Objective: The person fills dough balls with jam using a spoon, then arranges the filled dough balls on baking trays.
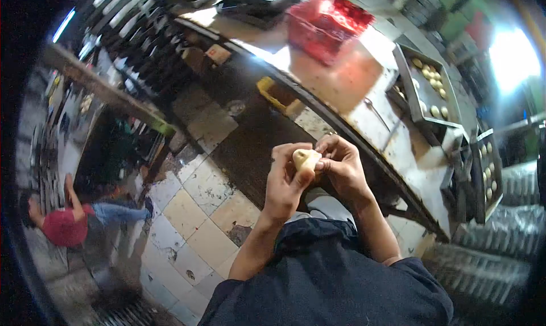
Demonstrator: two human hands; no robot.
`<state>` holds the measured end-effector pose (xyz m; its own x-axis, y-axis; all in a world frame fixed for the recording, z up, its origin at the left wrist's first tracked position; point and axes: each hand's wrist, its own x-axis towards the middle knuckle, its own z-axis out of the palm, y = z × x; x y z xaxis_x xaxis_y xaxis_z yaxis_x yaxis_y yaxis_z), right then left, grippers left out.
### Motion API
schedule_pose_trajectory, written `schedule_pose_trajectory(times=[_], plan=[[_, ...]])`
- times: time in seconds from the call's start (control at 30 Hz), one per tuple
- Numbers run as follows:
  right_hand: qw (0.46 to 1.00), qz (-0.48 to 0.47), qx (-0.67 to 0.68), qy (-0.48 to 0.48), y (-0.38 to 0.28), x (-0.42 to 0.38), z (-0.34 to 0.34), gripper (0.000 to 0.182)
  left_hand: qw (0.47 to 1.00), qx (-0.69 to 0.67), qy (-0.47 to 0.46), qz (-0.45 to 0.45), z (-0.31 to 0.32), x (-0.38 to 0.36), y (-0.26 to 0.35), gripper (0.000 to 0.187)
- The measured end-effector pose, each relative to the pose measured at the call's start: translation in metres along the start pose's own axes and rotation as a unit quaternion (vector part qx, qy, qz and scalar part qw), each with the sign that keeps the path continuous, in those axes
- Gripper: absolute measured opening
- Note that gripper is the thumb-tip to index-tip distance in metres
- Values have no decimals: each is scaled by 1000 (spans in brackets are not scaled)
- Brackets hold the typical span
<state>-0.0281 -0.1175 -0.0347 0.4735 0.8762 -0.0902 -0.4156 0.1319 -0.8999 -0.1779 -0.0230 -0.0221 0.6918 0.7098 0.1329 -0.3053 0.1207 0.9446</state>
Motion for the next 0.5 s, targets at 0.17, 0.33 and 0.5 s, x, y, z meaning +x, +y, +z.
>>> schedule_pose_trajectory(times=[0.17, 0.33, 0.5], plan=[[944, -165, -267, 99, -42, -58, -32, 31, 999, 46, -18, -4, 67, 3, -38, 23], [895, -228, -329, 196, -70, -128, -142, 31, 973, 65, -157, -158, 189, 13, -64, 29], [945, -166, -69, 272, -98, -199, -262, 14, 884, 253, -382, 91, 327, -6, -88, 38]])
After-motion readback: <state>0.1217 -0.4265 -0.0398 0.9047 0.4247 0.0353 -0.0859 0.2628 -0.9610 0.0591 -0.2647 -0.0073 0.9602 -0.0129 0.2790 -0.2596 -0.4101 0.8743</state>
